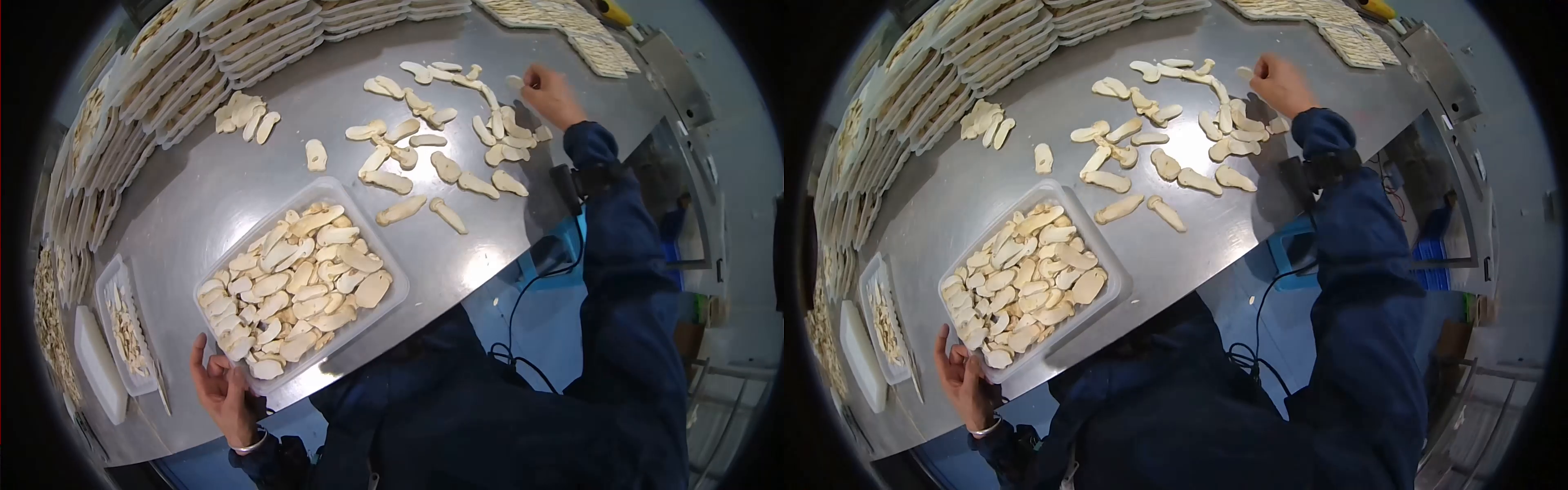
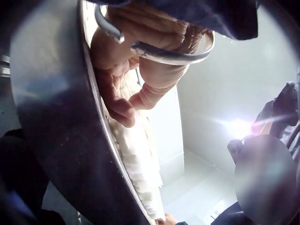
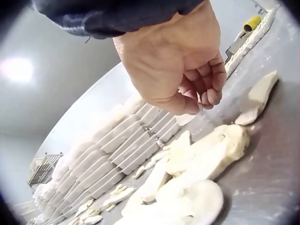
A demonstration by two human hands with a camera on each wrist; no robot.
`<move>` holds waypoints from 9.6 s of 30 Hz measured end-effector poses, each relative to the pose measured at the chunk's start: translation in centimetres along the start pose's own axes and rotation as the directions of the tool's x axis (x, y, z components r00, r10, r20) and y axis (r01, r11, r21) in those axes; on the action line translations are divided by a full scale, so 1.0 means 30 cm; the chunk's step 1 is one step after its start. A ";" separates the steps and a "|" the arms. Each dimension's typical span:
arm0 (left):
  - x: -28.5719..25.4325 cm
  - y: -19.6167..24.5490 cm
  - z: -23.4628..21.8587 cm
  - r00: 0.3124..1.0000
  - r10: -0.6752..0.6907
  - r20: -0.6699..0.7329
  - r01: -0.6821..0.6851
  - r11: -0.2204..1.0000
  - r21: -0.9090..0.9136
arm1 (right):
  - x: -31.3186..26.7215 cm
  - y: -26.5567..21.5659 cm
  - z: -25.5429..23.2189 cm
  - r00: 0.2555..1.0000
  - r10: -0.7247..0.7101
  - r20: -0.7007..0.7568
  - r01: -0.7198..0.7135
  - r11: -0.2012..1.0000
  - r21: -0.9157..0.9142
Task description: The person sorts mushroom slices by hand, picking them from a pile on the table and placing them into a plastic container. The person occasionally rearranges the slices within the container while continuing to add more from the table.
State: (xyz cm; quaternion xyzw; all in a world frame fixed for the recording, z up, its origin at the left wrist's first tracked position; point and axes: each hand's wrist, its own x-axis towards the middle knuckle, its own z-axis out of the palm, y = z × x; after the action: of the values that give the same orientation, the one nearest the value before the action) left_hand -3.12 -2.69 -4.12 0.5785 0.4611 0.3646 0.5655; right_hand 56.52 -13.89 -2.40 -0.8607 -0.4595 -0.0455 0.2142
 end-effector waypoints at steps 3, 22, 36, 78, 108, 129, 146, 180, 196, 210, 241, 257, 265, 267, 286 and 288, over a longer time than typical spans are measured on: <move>0.001 0.005 0.002 1.000 -0.001 0.001 0.001 1.000 -0.001 | -0.090 -0.152 -0.096 0.991 -0.130 -0.042 0.132 0.990 0.056; 0.005 -0.023 -0.021 0.997 0.042 0.065 -0.039 0.998 -0.051 | -0.562 -0.528 -0.037 0.950 -0.254 0.182 0.237 0.965 0.107; 0.005 -0.033 -0.022 0.997 0.061 0.046 -0.059 0.997 -0.053 | -0.665 -0.622 0.041 0.946 -0.282 0.163 0.252 0.951 0.181; -0.002 0.003 -0.014 0.998 -0.023 0.061 0.033 0.987 -0.158 | -0.663 -0.660 0.060 0.906 -0.389 0.169 0.372 0.920 0.124; -0.003 -0.002 -0.019 0.996 -0.041 0.080 0.054 0.985 -0.165 | -0.597 -1.270 0.295 0.569 -0.821 -0.051 0.762 0.502 0.408; 0.009 -0.025 -0.017 0.998 0.032 0.053 -0.025 0.992 -0.126 | -0.441 -0.210 -0.121 0.995 0.034 -0.097 -0.042 0.995 -0.085; 0.012 -0.032 -0.029 1.000 -0.015 0.011 0.016 0.999 -0.047 | -0.394 -0.181 -0.026 0.987 -0.066 -0.149 0.065 0.998 -0.012; 0.003 -0.020 -0.024 1.000 0.024 0.014 -0.024 1.000 0.001 | -0.158 -0.106 0.003 0.990 -0.055 0.127 0.099 0.921 -0.378; 0.004 -0.021 -0.018 0.999 0.034 0.009 -0.034 0.997 -0.067 | 0.021 -0.493 0.086 0.914 -0.304 0.269 0.352 0.923 -0.153; 0.007 -0.035 -0.019 1.000 0.020 0.006 -0.019 0.993 -0.116 | 0.122 -0.377 0.123 0.957 -0.129 0.259 0.204 0.936 -0.286; 0.014 -0.031 -0.027 0.998 0.040 0.044 -0.037 0.996 -0.077 | -0.357 -0.500 0.063 0.965 -0.227 0.130 0.247 0.956 -0.161; 0.005 -0.033 -0.025 0.998 0.048 0.036 -0.046 0.998 -0.048 | -0.399 -0.419 -0.004 0.934 -0.358 0.020 0.358 0.934 0.004; 0.012 -0.043 -0.035 0.998 0.031 0.046 -0.027 0.995 -0.100 | -0.280 -0.033 -0.162 0.990 -0.040 -0.133 -0.001 0.955 -0.297; 0.013 -0.046 -0.034 0.999 0.028 0.036 -0.024 0.995 -0.093 | -0.252 -0.033 -0.130 0.999 -0.027 -0.022 0.021 0.968 -0.249; 0.012 -0.039 -0.028 0.999 0.023 0.024 -0.021 0.998 -0.059 | -0.261 -0.092 -0.090 0.988 0.040 0.147 -0.036 0.999 -0.033; 0.011 -0.037 -0.028 0.999 0.018 0.027 -0.016 0.999 -0.051 | -0.233 0.004 -0.096 0.999 0.051 0.002 -0.050 0.988 -0.149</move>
State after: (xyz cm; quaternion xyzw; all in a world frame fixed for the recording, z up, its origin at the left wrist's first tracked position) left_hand -3.94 -2.19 -5.18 0.5727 0.4390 0.3731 0.5831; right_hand 52.94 -20.52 -1.76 -0.8859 -0.4334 -0.0714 0.1491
